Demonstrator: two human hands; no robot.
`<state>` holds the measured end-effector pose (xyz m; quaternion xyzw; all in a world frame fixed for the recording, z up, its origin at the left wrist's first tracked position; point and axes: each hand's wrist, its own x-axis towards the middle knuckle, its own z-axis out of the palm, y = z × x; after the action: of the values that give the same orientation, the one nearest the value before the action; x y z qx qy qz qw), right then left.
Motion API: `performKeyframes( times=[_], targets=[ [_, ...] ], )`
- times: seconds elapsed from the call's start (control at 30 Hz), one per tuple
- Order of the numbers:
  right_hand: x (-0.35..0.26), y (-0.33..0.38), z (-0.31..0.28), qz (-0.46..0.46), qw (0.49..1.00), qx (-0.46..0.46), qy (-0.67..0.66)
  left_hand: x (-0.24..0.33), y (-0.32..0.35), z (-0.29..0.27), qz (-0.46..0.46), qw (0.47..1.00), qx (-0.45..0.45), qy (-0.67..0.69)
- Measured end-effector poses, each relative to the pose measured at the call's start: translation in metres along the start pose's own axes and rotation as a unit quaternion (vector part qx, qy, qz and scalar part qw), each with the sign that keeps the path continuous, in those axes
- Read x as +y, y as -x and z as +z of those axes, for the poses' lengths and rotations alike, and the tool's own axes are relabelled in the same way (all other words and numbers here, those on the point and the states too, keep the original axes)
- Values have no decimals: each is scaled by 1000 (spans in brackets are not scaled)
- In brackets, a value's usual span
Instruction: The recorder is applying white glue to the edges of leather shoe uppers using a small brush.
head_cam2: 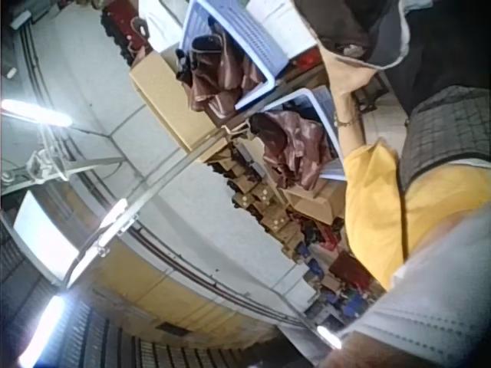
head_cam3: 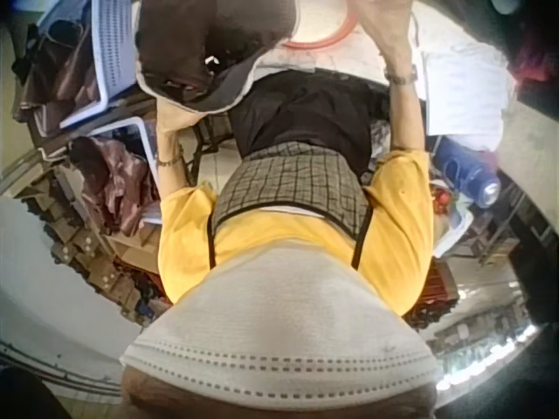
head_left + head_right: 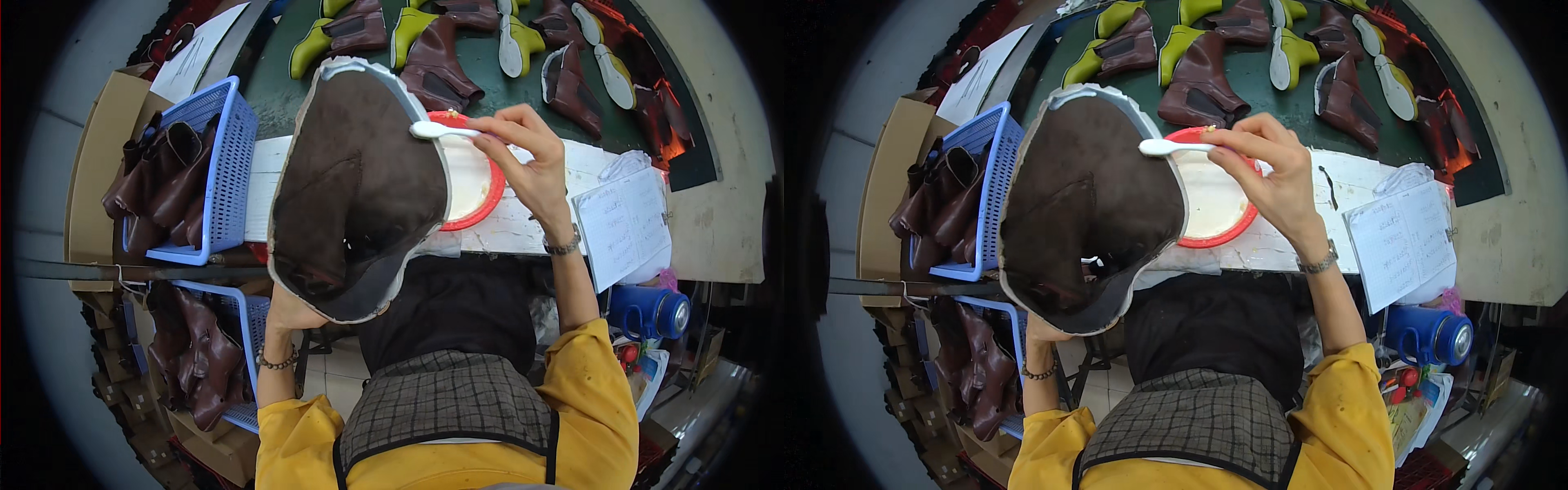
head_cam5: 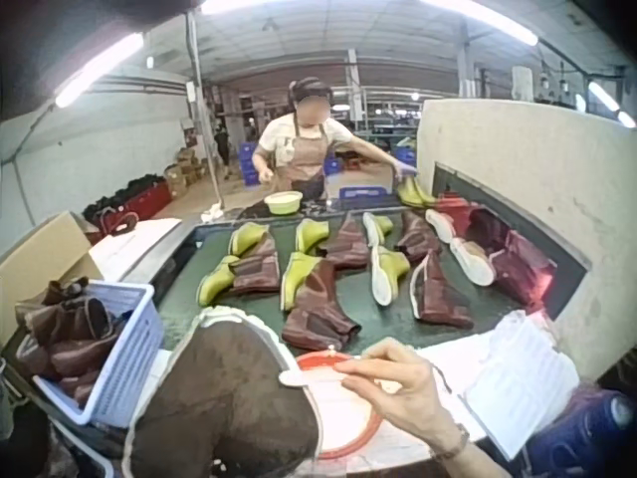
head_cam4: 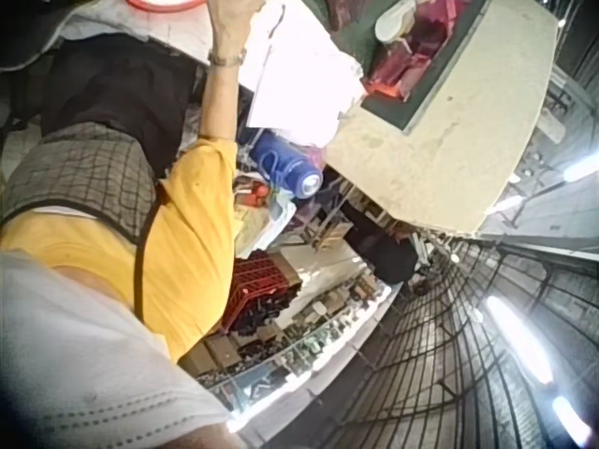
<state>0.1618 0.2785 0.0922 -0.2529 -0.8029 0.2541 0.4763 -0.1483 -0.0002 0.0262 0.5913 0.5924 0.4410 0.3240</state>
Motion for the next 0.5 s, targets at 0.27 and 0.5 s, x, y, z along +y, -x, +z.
performKeyframes(
  times=[0.27, 0.5],
  targets=[
    [-7, 34, -8, 54, 998, -14, -31, -49, 22, 9, 25, 997, 37, -63],
    [8, -1, -12, 49, 997, 33, -50, -88, 41, 16, 79, 994, 23, -66]
  ],
)
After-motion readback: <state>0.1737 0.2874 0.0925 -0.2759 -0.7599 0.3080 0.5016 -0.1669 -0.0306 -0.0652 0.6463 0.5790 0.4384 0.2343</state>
